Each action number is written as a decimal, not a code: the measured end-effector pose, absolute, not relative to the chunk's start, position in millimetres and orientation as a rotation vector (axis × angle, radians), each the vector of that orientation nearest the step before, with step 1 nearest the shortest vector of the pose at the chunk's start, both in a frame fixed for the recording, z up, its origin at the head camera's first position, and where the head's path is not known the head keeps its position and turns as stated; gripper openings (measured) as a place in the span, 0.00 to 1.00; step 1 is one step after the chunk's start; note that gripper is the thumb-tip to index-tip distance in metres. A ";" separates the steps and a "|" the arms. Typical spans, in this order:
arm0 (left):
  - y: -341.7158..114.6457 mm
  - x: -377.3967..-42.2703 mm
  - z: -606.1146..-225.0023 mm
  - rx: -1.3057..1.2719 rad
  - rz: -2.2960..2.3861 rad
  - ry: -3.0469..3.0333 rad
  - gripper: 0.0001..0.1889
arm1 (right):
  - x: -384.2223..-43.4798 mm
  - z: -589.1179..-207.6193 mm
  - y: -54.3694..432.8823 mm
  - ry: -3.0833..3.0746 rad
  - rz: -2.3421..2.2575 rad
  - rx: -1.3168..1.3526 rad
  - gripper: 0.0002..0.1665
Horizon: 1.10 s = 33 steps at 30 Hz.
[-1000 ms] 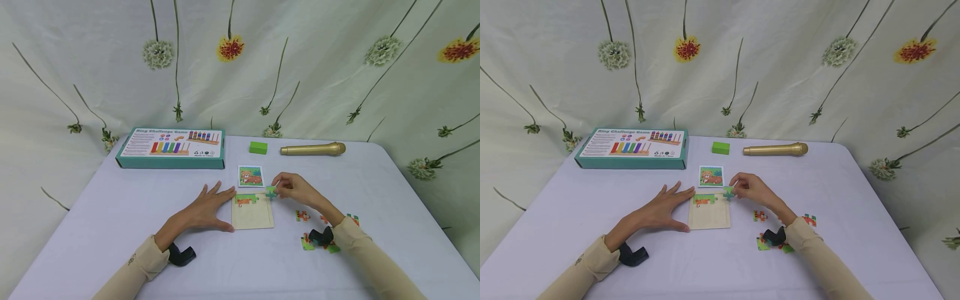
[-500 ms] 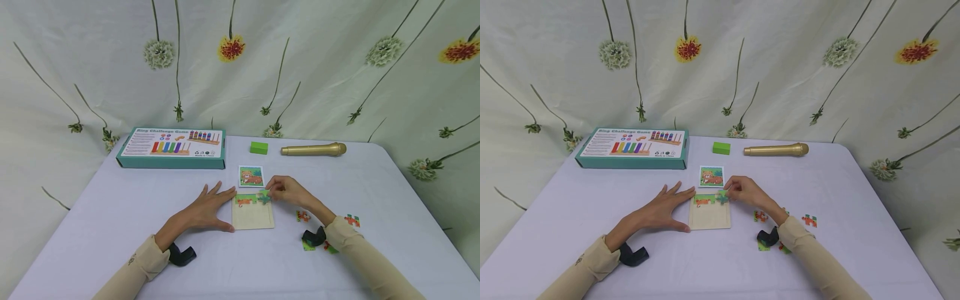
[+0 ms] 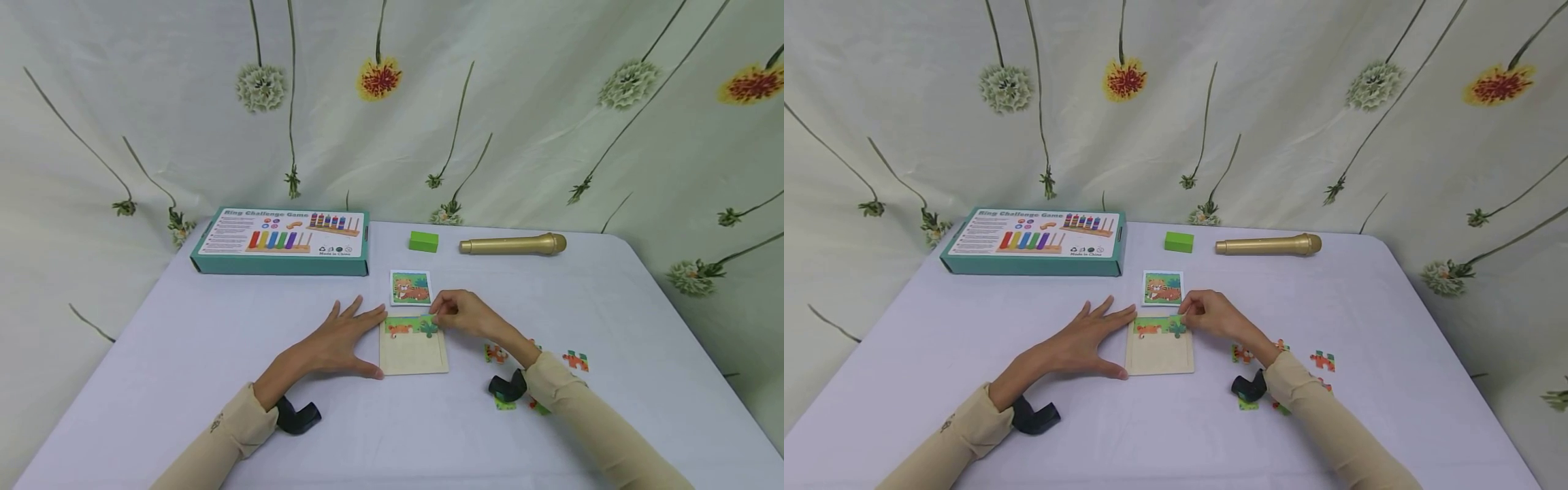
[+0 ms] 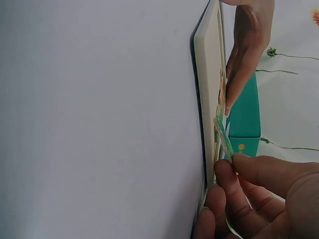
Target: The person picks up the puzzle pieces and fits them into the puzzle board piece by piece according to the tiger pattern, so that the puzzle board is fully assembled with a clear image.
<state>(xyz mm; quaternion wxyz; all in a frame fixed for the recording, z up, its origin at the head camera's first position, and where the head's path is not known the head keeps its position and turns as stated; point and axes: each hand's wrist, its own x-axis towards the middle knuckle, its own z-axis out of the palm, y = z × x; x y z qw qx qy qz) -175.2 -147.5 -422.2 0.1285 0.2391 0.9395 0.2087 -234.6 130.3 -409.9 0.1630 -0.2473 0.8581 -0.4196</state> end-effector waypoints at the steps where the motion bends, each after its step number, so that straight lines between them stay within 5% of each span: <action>1: -147.5 -175.3 -422.2 0.695 0.606 2.731 0.57 | -234.7 -409.8 130.2 2.449 -1.189 -0.708 0.05; 33: -147.6 -176.5 -422.9 0.685 0.612 2.724 0.57 | -235.3 -406.1 123.0 2.460 -1.074 -0.735 0.03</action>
